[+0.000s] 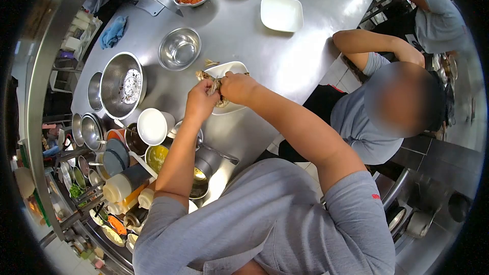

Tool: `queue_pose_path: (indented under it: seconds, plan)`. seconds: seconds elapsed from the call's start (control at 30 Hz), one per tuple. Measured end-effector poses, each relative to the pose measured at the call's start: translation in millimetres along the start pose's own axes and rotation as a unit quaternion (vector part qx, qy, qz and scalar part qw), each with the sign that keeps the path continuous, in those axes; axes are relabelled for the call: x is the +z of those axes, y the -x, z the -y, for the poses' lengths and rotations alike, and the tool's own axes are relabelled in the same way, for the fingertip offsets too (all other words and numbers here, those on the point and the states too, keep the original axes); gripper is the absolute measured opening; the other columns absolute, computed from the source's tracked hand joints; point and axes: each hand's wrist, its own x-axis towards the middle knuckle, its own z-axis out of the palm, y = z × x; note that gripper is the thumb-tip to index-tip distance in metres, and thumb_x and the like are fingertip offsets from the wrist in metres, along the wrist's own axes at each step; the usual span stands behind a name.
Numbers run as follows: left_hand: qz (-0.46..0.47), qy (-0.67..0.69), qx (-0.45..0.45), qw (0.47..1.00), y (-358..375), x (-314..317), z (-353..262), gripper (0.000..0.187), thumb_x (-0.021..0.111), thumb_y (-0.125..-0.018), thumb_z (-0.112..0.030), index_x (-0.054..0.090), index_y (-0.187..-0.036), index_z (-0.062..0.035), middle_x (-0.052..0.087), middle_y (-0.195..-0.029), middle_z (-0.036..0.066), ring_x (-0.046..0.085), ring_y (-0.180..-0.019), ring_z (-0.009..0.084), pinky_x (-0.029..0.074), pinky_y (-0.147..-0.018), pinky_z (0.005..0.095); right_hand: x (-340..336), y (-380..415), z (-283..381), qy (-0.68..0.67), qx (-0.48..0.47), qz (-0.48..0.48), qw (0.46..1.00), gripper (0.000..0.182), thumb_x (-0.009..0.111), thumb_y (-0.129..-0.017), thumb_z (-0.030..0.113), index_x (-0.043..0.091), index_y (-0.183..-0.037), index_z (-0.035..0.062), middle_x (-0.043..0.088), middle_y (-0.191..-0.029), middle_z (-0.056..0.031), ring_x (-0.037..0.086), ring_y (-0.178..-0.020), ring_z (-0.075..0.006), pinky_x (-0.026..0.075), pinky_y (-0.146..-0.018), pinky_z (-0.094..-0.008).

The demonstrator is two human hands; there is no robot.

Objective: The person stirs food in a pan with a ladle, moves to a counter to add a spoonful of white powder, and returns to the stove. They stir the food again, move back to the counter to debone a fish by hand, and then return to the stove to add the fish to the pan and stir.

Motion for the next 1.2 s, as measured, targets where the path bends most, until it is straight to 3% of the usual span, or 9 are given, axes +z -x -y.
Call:
queue_pose_path:
  seconds: [0.37, 0.57, 0.67, 0.73, 0.77, 0.83, 1.0, 1.07, 1.2]
  plan:
    - [-0.012, -0.039, 0.015, 0.999, 2.8, -2.7, -9.3, 0.035, 0.076, -0.081, -0.018, 0.069, -0.11, 0.0003, 0.074, -0.1, 0.019, 0.072, -0.093, 0.0317, 0.055, -0.084, 0.0376, 16.1, 16.3, -2.6, -0.007, 0.012, -0.124, 0.992, 0.015, 0.061, -0.084, 0.011, 0.073, -0.091, 0.005, 0.07, -0.098, -0.0121, 0.066, -0.099, -0.0285, 0.059, -0.079, -0.0382]
    - [-0.007, -0.021, 0.022, 1.0, 0.3, 0.1, 6.4, 0.034, 0.076, -0.082, -0.017, 0.068, -0.109, 0.0014, 0.075, -0.094, 0.016, 0.072, -0.086, 0.0234, 0.055, -0.078, 0.0343, 24.6, 17.2, -8.0, -0.156, 0.132, -0.241, 0.949, 0.011, 0.063, -0.082, 0.008, 0.071, -0.089, 0.006, 0.068, -0.095, -0.0133, 0.067, -0.09, -0.0322, 0.059, -0.079, -0.0403]
    - [0.034, 0.046, 0.004, 0.998, -1.0, -0.1, 10.6, 0.029, 0.072, -0.089, -0.013, 0.066, -0.114, 0.0017, 0.075, -0.093, 0.011, 0.071, -0.082, 0.0185, 0.055, -0.075, 0.0303, -8.1, 31.3, -2.1, -0.327, 0.161, -0.295, 0.883, 0.013, 0.067, -0.082, 0.006, 0.071, -0.094, 0.0051, 0.067, -0.092, -0.0137, 0.067, -0.083, -0.0329, 0.058, -0.077, -0.0411]
    - [0.098, 0.294, -0.098, 0.946, 8.1, -7.4, -8.1, 0.025, 0.063, -0.096, -0.008, 0.062, -0.12, -0.0008, 0.072, -0.098, 0.007, 0.07, -0.087, 0.0156, 0.057, -0.076, 0.0285, -21.5, 37.9, 7.5, -0.434, 0.219, -0.364, 0.794, 0.016, 0.071, -0.083, 0.006, 0.071, -0.099, 0.0032, 0.067, -0.09, -0.014, 0.066, -0.079, -0.0317, 0.057, -0.074, -0.0406]
    - [0.099, 0.294, -0.098, 0.945, 9.6, -6.2, -8.8, 0.025, 0.063, -0.096, -0.008, 0.062, -0.12, -0.0008, 0.072, -0.098, 0.007, 0.07, -0.087, 0.0156, 0.057, -0.076, 0.0285, -21.0, 39.0, 12.0, -0.434, 0.221, -0.364, 0.794, 0.016, 0.071, -0.083, 0.006, 0.071, -0.099, 0.0032, 0.067, -0.09, -0.014, 0.066, -0.079, -0.0317, 0.057, -0.074, -0.0406]
    - [0.102, 0.459, -0.142, 0.871, 13.0, -4.5, -11.7, 0.021, 0.057, -0.101, -0.009, 0.059, -0.122, -0.0041, 0.069, -0.106, 0.006, 0.068, -0.093, 0.0162, 0.059, -0.079, 0.0307, -22.5, 40.4, 23.4, -0.54, 0.283, -0.384, 0.694, 0.018, 0.072, -0.086, 0.008, 0.071, -0.103, 0.0019, 0.067, -0.089, -0.0149, 0.066, -0.079, -0.0311, 0.056, -0.073, -0.0387]
    - [0.096, 0.578, -0.163, 0.794, 26.0, -1.2, -31.6, 0.019, 0.057, -0.104, -0.015, 0.059, -0.119, -0.0037, 0.067, -0.11, 0.008, 0.067, -0.097, 0.0163, 0.059, -0.083, 0.0303, -23.9, 43.0, 50.2, -0.517, 0.19, -0.349, 0.758, 0.013, 0.072, -0.085, 0.007, 0.069, -0.096, 0.0019, 0.069, -0.09, -0.0152, 0.066, -0.083, -0.032, 0.054, -0.075, -0.0411]
    - [0.103, 0.6, -0.146, 0.78, 26.7, 3.0, -26.7, 0.019, 0.057, -0.104, -0.017, 0.059, -0.118, -0.0033, 0.067, -0.11, 0.008, 0.067, -0.096, 0.0164, 0.058, -0.084, 0.0295, -18.3, 44.8, 55.1, -0.338, 0.157, -0.364, 0.853, 0.009, 0.07, -0.086, 0.006, 0.069, -0.093, 0.0028, 0.07, -0.09, -0.0139, 0.066, -0.089, -0.0328, 0.053, -0.079, -0.0431]
    - [0.098, 0.588, -0.12, 0.794, 29.7, 7.7, -18.5, 0.019, 0.054, -0.105, -0.015, 0.058, -0.119, -0.0023, 0.067, -0.111, 0.009, 0.067, -0.099, 0.0175, 0.059, -0.089, 0.0321, -23.4, 55.3, 61.6, -0.357, 0.139, -0.381, 0.841, 0.011, 0.069, -0.087, 0.006, 0.071, -0.098, 0.0048, 0.071, -0.093, -0.0123, 0.065, -0.095, -0.0338, 0.052, -0.083, -0.0441]
